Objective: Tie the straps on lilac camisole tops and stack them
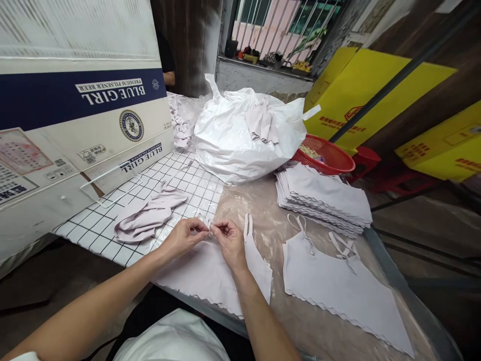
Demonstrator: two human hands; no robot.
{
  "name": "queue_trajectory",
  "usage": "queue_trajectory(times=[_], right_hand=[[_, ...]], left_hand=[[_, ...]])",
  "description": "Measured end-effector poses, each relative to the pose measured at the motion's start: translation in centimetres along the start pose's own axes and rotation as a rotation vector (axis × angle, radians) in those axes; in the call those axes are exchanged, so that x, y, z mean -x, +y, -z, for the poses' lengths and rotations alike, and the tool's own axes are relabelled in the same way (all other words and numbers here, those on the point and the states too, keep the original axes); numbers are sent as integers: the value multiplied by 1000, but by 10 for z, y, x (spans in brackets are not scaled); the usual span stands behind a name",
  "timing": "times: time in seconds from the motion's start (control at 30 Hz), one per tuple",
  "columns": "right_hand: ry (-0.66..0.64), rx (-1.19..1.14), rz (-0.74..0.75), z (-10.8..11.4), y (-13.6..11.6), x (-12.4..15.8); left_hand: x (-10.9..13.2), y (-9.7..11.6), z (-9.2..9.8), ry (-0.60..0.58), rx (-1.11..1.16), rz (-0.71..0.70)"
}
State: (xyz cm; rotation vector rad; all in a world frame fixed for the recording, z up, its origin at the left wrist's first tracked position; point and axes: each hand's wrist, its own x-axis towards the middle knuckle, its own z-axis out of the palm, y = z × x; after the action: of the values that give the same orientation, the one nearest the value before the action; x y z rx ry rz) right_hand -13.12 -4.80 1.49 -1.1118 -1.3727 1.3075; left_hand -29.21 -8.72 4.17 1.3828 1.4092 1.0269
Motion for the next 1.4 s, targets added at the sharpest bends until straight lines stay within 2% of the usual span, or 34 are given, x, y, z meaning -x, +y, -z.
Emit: queue_trajectory(times=[0.1,0.3,0.43,0.53,0.6,0.67,0.77,0.93,1.13,1.27,1.4], right_hand=[[-10,52,23,-1,-1,2],[-35,254,183,-3,-9,13],[-40,476,397,-3,-24,10],[-188,558,494,-2,-39,0],[-343,521,402,1,-46,-9],[-487,438,260,4,-48,-19],[-585,313,129,10,-41,-32],[-584,210,52,18,-25,-44],[-597,183,94,23,-27,-46],[-542,208,74,27,-30,-47],[-469,239,95,30,-22,-49]], left_hand=[[1,1,1,13,-41,-3],[2,-6,4,18,-112,-101],[-3,-5,8,-31,-206,-184],[-8,5,12,-86,-304,-214],[-11,14,15,-131,-332,-157],[-15,21,20,-208,-261,-80],[-20,25,29,-302,-84,19],[-22,20,39,-287,-37,111],[-24,19,41,-272,-4,152],[-23,29,50,-210,45,142],[-22,44,69,-135,-1,107]])
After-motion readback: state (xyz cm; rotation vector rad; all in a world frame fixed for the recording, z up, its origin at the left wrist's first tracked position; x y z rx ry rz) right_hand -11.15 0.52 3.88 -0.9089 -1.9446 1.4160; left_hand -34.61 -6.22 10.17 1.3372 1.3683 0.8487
